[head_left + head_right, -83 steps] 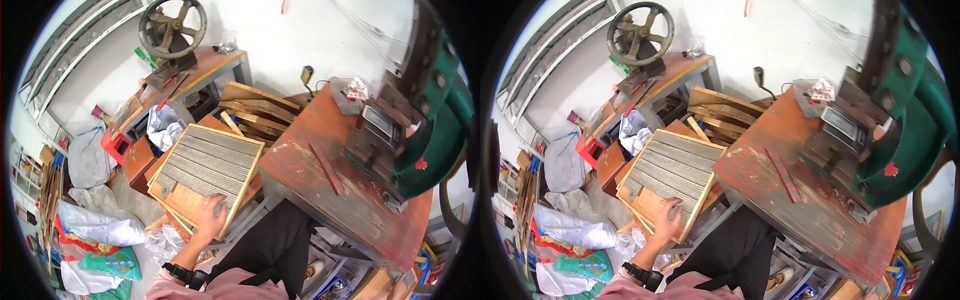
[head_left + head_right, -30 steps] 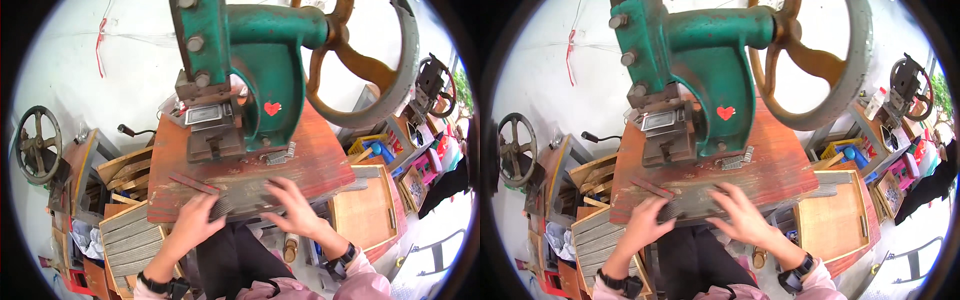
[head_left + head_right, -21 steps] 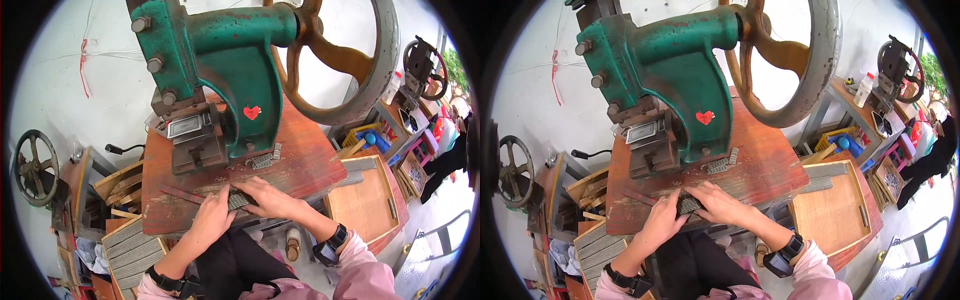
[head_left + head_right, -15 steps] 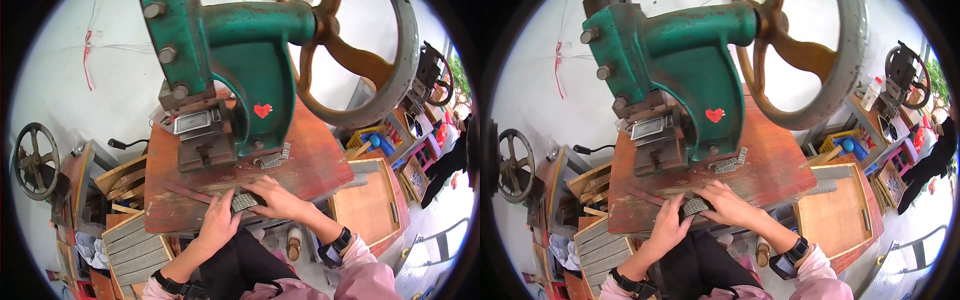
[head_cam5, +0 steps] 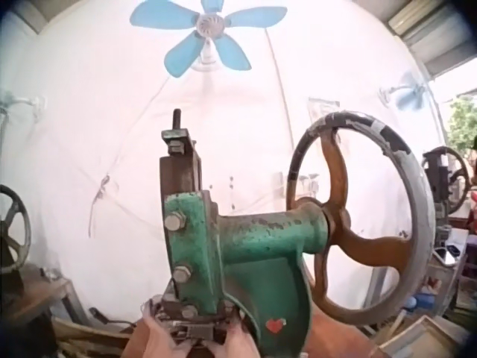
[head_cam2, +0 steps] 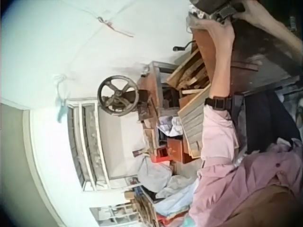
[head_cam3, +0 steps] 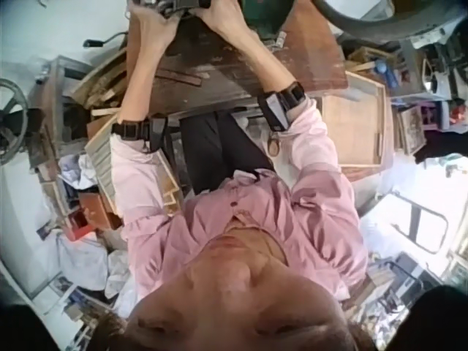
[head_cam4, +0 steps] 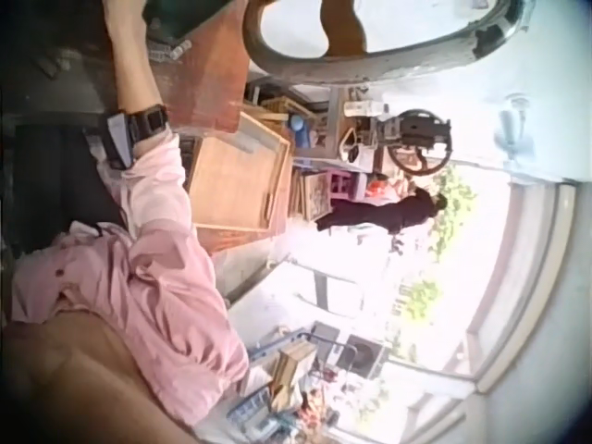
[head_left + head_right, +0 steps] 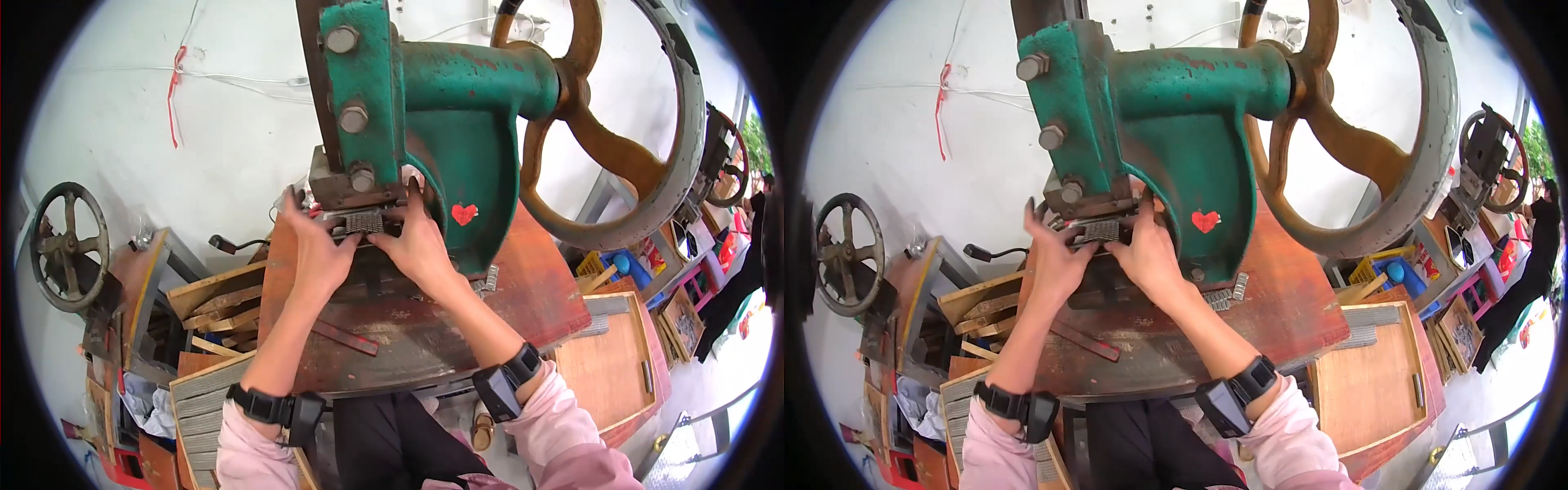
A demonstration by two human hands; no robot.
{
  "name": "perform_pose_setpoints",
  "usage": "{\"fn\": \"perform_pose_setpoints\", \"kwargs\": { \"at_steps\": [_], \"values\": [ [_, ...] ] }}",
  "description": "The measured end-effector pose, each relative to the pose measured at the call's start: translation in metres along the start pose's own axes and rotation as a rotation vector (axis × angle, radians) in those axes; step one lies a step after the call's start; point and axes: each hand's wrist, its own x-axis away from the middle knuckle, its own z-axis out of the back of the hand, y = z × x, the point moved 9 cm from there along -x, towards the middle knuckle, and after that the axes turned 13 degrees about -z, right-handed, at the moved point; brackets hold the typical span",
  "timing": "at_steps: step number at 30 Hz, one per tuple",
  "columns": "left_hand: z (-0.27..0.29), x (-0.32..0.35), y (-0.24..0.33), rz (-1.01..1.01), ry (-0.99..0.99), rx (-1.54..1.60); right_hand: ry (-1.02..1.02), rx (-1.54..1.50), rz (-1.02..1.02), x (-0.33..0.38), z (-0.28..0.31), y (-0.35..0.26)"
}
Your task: Operating a manual press machine to flatten or shape metal components in a manufacturing environment.
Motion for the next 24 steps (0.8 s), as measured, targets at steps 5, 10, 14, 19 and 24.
{"fn": "perform_pose_setpoints", "kwargs": {
  "at_steps": [5,10,14,19,24],
  "values": [
    [-0.014,-0.026,-0.011,-0.065,-0.236,-0.456,0.152,0.167,0.062,-0.031,0.001,-0.001],
    [0.022,-0.01,-0.018,-0.027,-0.215,-0.645,0.105,0.176,0.017,-0.032,0.008,-0.002],
    [0.05,0.065,-0.045,0.177,-0.599,-0.36,0.19,0.172,0.103,-0.03,0.006,-0.001],
    [0.033,0.132,-0.015,-0.22,-0.953,-0.561,0.248,0.175,0.164,0.011,0.018,-0.001],
    [0.069,0.097,0.021,-0.197,-0.469,-0.428,0.163,0.136,0.258,0.105,0.046,0.024]
  ]
}}
